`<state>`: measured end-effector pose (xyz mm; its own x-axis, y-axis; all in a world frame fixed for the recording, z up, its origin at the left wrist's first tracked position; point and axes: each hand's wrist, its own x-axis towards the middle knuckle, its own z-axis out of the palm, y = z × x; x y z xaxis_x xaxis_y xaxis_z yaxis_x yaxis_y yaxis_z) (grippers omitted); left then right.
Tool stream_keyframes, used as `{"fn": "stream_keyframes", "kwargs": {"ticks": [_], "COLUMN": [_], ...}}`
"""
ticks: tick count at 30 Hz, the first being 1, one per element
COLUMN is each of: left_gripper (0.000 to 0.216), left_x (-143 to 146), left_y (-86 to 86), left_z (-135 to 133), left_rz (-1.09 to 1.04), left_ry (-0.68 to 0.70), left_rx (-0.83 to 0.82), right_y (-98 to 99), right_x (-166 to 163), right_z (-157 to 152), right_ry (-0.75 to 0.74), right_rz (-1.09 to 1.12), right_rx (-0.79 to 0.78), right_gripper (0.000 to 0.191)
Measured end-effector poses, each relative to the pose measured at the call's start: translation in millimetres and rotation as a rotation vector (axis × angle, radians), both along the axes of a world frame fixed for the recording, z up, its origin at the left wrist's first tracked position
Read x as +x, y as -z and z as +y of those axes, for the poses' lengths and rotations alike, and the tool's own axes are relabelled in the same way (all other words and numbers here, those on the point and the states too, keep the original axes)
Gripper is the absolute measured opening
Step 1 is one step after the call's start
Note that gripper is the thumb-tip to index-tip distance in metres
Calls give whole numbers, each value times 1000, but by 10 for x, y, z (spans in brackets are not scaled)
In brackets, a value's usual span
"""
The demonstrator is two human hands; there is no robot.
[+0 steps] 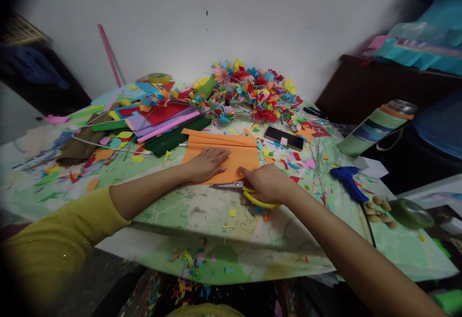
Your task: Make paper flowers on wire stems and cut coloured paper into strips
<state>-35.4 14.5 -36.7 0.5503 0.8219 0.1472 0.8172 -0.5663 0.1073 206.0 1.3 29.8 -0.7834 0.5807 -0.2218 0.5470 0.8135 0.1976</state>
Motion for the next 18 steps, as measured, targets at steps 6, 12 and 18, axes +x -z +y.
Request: {"fn": "stream_keyframes", "kwargs": {"ticks": [6,12,18], "left_gripper": [57,58,58], "left_x": [1,9,-2], "left_y": [-12,-40,-29], "left_z": [-7,-14,-14], "left_rz": [11,13,10], "left_ry": [-1,-6,6], "left_rx": [-8,-24,-11], "right_y": [18,0,25], "right_x": [-151,-153,-251], "right_z": [28,-8,5], "right_ry": [-24,-76,-74], "right_rz": [21,15,38], "right_rx": [-2,28,21], "right_gripper": [64,55,74]}}
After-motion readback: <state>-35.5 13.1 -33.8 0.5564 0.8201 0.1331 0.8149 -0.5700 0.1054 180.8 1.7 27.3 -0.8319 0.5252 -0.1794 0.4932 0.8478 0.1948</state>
